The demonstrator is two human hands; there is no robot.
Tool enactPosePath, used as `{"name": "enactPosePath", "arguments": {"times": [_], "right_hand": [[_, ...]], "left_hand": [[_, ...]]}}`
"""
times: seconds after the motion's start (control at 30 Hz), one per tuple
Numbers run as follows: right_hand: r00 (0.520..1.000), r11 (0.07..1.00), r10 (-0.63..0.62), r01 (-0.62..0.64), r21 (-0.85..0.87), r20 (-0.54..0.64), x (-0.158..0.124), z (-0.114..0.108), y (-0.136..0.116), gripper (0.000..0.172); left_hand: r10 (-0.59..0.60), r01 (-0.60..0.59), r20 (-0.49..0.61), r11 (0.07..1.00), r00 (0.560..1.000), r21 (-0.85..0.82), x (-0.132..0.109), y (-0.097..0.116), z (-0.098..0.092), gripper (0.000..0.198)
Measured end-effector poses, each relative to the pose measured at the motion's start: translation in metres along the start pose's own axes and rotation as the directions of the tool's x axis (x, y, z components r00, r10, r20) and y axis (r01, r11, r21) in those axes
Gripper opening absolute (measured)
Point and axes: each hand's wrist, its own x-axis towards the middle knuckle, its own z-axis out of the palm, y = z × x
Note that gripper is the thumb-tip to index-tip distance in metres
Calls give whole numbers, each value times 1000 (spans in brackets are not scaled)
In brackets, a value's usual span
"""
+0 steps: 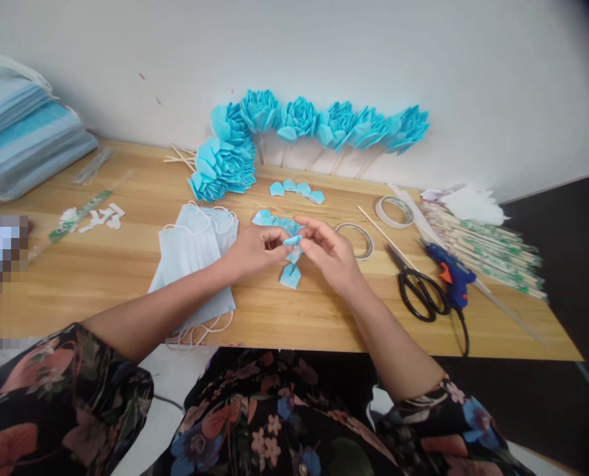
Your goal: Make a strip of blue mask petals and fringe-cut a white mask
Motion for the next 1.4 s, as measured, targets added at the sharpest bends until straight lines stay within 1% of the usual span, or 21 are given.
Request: {"name": "enactPosePath", "arguments": {"times": [0.1, 0.2, 0.3, 0.4, 0.5, 0.6, 0.7, 0.8, 0.87, 1.03, 1.23, 1.33, 1.4], "right_hand": [[1000, 1000, -21, 21, -1, -12, 0, 3, 1, 35], [999, 1000, -10, 10, -9, -36, 0, 3, 2, 30], [997, 1000, 20, -21, -13, -79, 1, 0, 3, 29], [993, 998, 53, -50, 34, -105, 1, -2, 4, 32], [995, 995, 65, -59, 79, -77, 1, -2, 3, 34], [998, 998, 53, -51, 46, -42, 2, -1, 4, 36], [996, 999, 39, -38, 9, -77, 3, -1, 4, 36], [993, 999, 37, -36, 8, -115, 4, -2, 4, 35], [993, 999, 33, -32, 13, -112, 4, -2, 4, 35], [997, 1000, 23, -23, -3, -78, 3, -1, 7, 37], [996, 998, 55, -53, 41, -72, 2, -2, 6, 34], [997, 997, 62, -60, 43, -53, 2, -1, 4, 37], [998, 999, 48, -47, 26, -48, 2, -1, 4, 40]], "left_hand": [[7, -8, 18, 997, 1000, 72, -1, -2, 4, 24], [32, -34, 16, 994, 999, 107, -2, -6, 6, 22], [25, -27, 23, 997, 999, 72, 0, -8, 4, 21], [-5, 5, 21, 1000, 1000, 0, 1, -6, 1, 24], [-11, 9, -40, 998, 999, -64, 1, -1, -1, 25], [-8, 2, -62, 995, 998, -99, 1, 1, -2, 25], [-40, 35, -46, 994, 998, -107, 2, 2, -4, 30], [-89, 82, -59, 990, 994, -114, 2, 3, -7, 38], [-87, 80, -55, 989, 995, -121, 3, 4, -8, 36], [-37, 33, -23, 991, 999, -133, 2, 1, -3, 23], [-36, 30, -50, 993, 998, -114, 1, 2, -3, 22], [-31, 25, -52, 993, 998, -112, 0, 4, -3, 22], [-44, 40, -41, 993, 998, -110, 0, 4, -4, 25]]}}
